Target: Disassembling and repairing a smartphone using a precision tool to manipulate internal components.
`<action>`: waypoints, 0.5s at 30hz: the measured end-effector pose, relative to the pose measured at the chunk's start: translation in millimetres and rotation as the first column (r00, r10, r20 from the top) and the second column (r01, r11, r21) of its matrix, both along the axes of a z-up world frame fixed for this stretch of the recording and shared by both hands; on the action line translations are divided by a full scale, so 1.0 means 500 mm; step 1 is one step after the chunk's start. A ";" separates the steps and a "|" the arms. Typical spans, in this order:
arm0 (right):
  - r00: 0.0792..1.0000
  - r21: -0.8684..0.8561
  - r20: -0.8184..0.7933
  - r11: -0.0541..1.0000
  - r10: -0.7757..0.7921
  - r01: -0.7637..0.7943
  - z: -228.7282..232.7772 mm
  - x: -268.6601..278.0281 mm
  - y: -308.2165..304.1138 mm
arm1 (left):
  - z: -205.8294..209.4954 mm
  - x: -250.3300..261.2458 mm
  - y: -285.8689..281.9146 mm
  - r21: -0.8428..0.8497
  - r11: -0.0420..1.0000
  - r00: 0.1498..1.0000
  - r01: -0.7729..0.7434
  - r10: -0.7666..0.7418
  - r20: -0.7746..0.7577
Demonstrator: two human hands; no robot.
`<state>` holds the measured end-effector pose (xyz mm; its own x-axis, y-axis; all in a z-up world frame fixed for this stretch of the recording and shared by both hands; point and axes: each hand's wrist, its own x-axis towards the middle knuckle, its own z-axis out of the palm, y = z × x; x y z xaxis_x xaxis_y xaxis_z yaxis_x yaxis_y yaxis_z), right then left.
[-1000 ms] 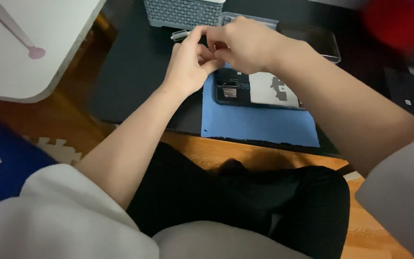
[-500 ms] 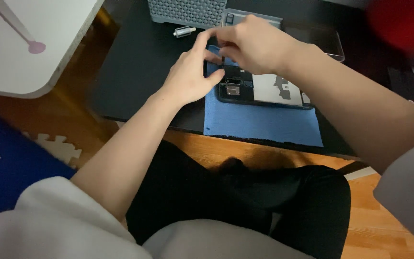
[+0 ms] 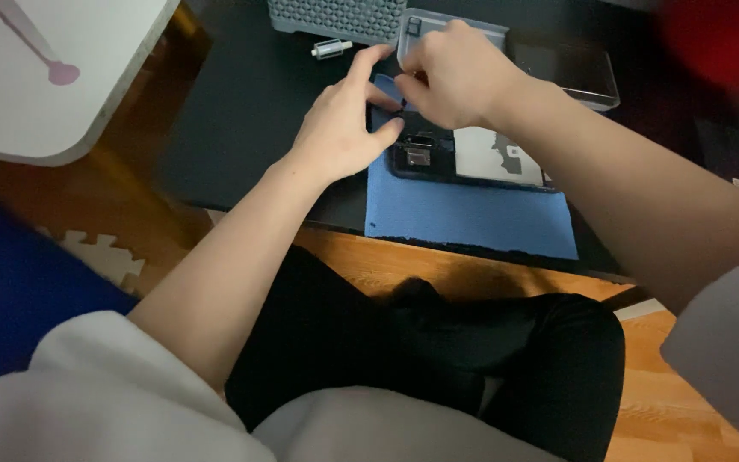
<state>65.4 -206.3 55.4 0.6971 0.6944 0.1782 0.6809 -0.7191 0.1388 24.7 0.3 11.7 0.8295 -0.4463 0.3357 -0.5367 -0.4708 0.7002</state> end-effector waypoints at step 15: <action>0.941 -0.210 -0.234 0.958 -0.245 0.198 0.051 -0.023 0.018 | -0.013 0.010 0.000 -0.013 1.000 0.999 0.006 -0.005 0.053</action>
